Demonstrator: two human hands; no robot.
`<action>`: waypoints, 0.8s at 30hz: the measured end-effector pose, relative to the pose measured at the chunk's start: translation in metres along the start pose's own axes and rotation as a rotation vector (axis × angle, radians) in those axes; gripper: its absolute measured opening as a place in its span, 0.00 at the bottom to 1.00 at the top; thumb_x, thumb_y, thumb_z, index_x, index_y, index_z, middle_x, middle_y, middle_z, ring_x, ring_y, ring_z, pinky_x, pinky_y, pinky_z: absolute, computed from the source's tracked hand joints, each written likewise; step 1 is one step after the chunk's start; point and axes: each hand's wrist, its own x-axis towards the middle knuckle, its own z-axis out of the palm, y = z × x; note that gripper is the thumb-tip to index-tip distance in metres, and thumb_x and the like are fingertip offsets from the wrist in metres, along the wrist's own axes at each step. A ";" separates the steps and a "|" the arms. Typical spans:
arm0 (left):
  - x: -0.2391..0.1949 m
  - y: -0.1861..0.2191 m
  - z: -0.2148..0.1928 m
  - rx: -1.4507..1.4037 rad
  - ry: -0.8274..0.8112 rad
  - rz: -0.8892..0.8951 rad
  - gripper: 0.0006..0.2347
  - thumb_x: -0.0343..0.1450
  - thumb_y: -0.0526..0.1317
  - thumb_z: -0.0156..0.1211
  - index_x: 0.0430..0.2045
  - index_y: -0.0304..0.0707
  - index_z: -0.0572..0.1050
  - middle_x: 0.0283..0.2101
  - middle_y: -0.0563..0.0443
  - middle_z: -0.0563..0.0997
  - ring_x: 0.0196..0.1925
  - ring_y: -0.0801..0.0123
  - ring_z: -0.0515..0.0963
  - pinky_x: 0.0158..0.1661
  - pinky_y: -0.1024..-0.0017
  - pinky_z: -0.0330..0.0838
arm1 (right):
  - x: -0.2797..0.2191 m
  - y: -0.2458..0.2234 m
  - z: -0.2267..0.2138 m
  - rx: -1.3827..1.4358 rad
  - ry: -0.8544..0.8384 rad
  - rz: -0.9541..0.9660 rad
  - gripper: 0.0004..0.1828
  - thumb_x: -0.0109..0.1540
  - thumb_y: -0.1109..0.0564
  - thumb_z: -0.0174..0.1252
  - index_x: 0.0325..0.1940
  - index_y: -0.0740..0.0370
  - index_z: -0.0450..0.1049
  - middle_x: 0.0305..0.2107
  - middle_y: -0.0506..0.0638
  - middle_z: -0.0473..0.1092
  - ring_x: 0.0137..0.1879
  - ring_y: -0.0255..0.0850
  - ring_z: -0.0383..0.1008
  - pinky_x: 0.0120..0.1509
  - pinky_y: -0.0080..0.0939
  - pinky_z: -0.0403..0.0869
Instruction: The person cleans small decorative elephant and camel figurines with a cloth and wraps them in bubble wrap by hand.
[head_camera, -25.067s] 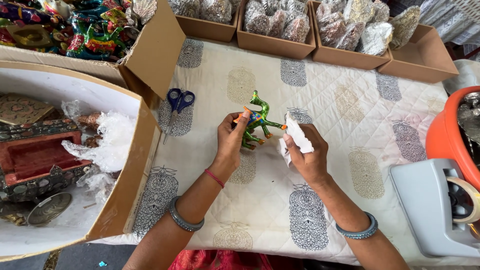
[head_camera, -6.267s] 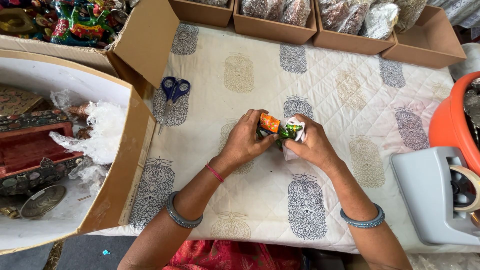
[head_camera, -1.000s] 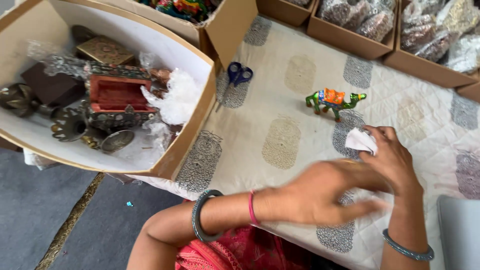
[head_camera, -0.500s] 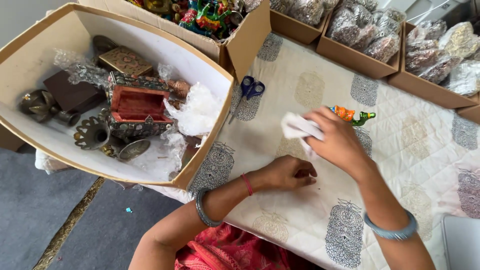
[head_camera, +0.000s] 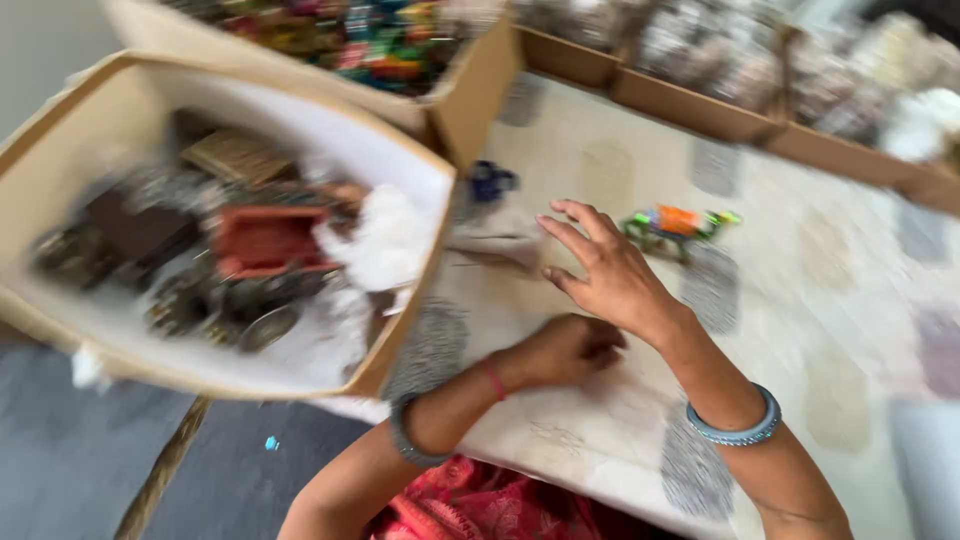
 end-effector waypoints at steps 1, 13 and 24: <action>0.000 0.007 -0.002 -0.015 0.033 -0.026 0.10 0.70 0.37 0.59 0.41 0.30 0.80 0.39 0.38 0.85 0.38 0.58 0.84 0.43 0.63 0.77 | -0.025 0.004 -0.013 0.024 0.034 0.071 0.33 0.58 0.51 0.66 0.66 0.60 0.69 0.65 0.57 0.60 0.66 0.56 0.65 0.67 0.52 0.70; 0.037 0.046 -0.020 0.035 -0.236 -0.447 0.14 0.70 0.38 0.62 0.48 0.32 0.79 0.37 0.48 0.87 0.35 0.73 0.80 0.36 0.73 0.77 | -0.346 -0.026 -0.052 0.317 0.337 0.787 0.16 0.63 0.56 0.64 0.55 0.62 0.76 0.44 0.50 0.77 0.48 0.41 0.80 0.49 0.40 0.79; 0.109 0.008 -0.001 -0.011 -0.384 -0.280 0.16 0.71 0.38 0.59 0.53 0.34 0.76 0.41 0.49 0.87 0.41 0.71 0.85 0.39 0.76 0.77 | -0.549 -0.063 -0.065 -0.108 0.670 1.455 0.15 0.63 0.57 0.62 0.54 0.59 0.79 0.45 0.50 0.79 0.45 0.37 0.81 0.41 0.35 0.79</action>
